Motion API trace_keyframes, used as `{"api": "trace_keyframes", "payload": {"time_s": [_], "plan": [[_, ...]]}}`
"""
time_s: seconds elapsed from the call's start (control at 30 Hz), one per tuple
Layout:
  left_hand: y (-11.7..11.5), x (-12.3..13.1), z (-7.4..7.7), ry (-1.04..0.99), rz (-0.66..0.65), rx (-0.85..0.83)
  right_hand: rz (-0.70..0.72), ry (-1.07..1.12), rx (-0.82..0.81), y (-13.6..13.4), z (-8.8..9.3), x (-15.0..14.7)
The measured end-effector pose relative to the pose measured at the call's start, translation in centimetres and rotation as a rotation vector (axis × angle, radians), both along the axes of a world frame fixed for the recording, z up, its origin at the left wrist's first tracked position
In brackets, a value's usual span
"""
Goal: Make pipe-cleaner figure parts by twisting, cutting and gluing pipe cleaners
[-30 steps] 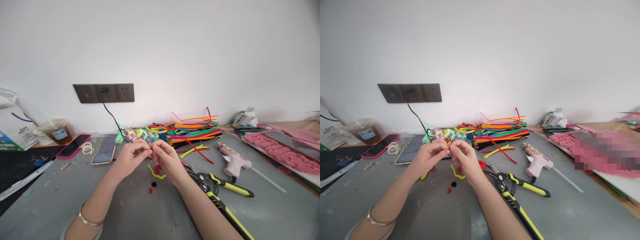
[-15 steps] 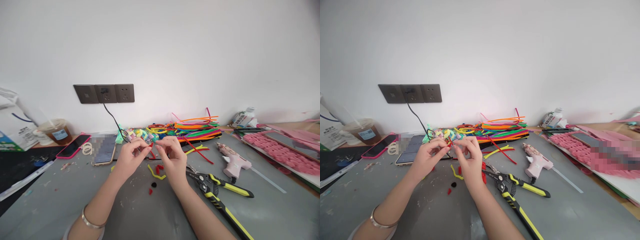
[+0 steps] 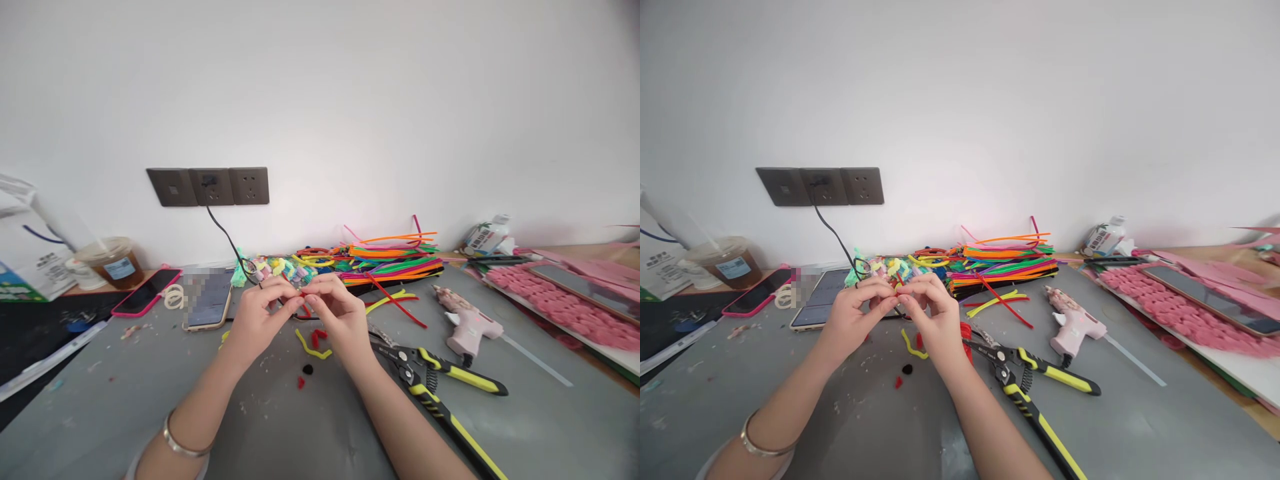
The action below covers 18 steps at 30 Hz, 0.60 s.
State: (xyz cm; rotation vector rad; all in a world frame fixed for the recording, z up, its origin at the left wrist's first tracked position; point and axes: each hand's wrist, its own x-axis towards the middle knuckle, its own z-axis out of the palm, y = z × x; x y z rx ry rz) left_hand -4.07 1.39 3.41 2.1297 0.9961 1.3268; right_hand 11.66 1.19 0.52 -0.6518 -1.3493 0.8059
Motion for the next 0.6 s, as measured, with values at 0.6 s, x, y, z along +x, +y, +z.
{"api": "trace_keyframes", "payload": {"time_s": [0.6], "plan": [[0.2,-0.09,-0.39,0.063,0.041,-0.006,0.137,-0.075,-0.124,-0.01,0.95,0.43]]}}
